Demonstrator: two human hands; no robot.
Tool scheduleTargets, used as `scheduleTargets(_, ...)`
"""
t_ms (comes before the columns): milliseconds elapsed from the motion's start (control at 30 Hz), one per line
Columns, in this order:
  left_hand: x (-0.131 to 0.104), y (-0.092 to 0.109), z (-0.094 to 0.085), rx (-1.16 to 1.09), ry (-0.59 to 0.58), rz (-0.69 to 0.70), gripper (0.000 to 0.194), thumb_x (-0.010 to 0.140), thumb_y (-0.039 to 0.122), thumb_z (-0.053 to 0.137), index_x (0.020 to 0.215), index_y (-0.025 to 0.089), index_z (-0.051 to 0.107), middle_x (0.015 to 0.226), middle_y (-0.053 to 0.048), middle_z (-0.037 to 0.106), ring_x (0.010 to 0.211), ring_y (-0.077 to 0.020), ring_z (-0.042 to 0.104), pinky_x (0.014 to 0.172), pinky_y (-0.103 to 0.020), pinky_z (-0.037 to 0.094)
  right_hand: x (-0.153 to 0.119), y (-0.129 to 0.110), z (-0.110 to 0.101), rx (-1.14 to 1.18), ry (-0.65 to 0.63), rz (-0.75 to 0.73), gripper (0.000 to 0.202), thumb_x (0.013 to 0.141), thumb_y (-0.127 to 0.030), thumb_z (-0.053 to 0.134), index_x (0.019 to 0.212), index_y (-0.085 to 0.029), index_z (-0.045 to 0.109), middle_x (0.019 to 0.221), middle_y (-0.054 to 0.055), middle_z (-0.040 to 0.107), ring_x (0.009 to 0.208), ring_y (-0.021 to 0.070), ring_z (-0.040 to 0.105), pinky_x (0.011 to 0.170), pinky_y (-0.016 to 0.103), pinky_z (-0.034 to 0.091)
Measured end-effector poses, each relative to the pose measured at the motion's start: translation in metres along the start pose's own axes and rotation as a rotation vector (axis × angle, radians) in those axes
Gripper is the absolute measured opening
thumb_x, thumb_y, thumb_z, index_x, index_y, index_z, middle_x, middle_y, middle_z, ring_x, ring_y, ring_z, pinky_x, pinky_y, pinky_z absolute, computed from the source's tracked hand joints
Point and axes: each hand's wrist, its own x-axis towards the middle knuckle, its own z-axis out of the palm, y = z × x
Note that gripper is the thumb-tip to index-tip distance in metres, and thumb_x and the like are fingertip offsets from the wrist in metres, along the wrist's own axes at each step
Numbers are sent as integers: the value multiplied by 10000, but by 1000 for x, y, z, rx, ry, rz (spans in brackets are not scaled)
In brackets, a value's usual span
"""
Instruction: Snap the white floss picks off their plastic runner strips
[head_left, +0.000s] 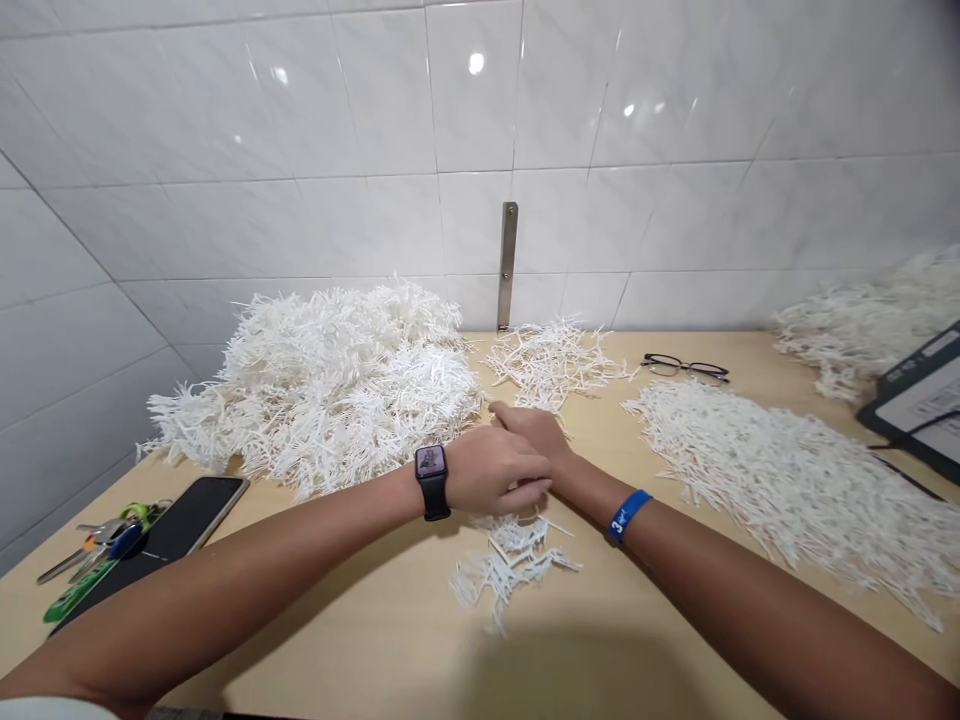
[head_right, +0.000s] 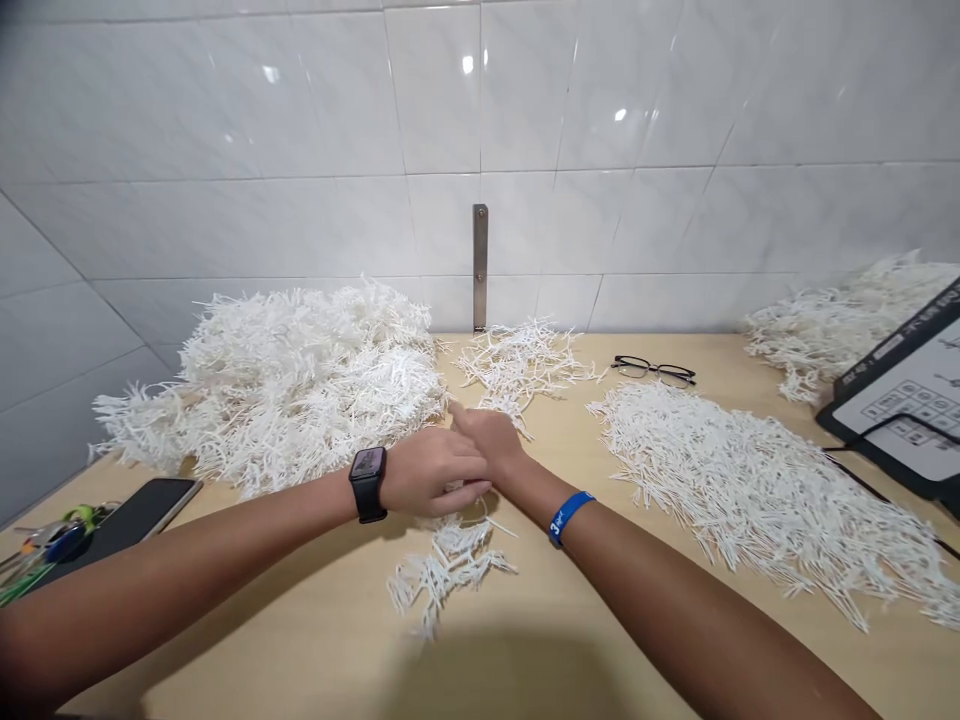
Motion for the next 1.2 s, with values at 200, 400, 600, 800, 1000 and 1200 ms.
scheduleTargets(200, -19, -9, 6, -81, -92, -219, 492, 853, 600, 567, 1122, 191, 610, 1158, -99, 658, 1062, -256, 600, 900, -369, 461, 20, -36, -45, -546, 52, -216, 225, 853, -209, 454, 884, -182, 676, 830, 56, 685, 739, 188, 577, 717, 306, 412)
scheduleTargets(400, -16, -17, 27, -165, -69, -449, 443, 838, 487, 641, 1155, 182, 592, 1093, -85, 675, 970, -240, 619, 835, -356, 470, -21, -33, -58, -422, -272, 45, 292, 927, -333, 429, 1056, -187, 646, 613, -19, 563, 552, 142, 485, 553, 265, 368)
scheduleTargets(600, -18, -15, 39, -261, 129, -588, 179, 898, 289, 556, 1032, 203, 636, 970, -38, 698, 875, -188, 618, 757, -290, 435, -34, -19, -62, -239, -542, 112, 341, 921, -442, 489, 1112, -181, 595, 739, 6, 600, 654, 146, 535, 618, 266, 411)
scheduleTargets(800, -20, -14, 36, -221, 119, -753, 173, 850, 332, 589, 763, 185, 564, 644, 23, 572, 607, -141, 498, 556, -248, 305, -35, -19, -60, -327, -522, 73, 312, 856, -461, 607, 1023, -199, 574, 724, -17, 588, 608, 126, 490, 582, 250, 373)
scheduleTargets(1000, -20, -12, 39, -123, 45, -627, 256, 883, 408, 562, 758, 185, 552, 682, -5, 598, 635, -156, 521, 587, -258, 316, -38, -24, -57, -484, -540, 70, 261, 866, -454, 588, 824, -199, 556, 642, -30, 555, 588, 127, 476, 557, 242, 329)
scheduleTargets(1200, -20, -8, 42, 20, -10, -572, 183, 867, 364, 591, 811, 190, 580, 727, -27, 631, 680, -188, 563, 624, -288, 352, -42, -29, -52, -643, -520, 36, 306, 877, -428, 550, 691, -206, 451, 609, -30, 523, 575, 128, 467, 546, 238, 298)
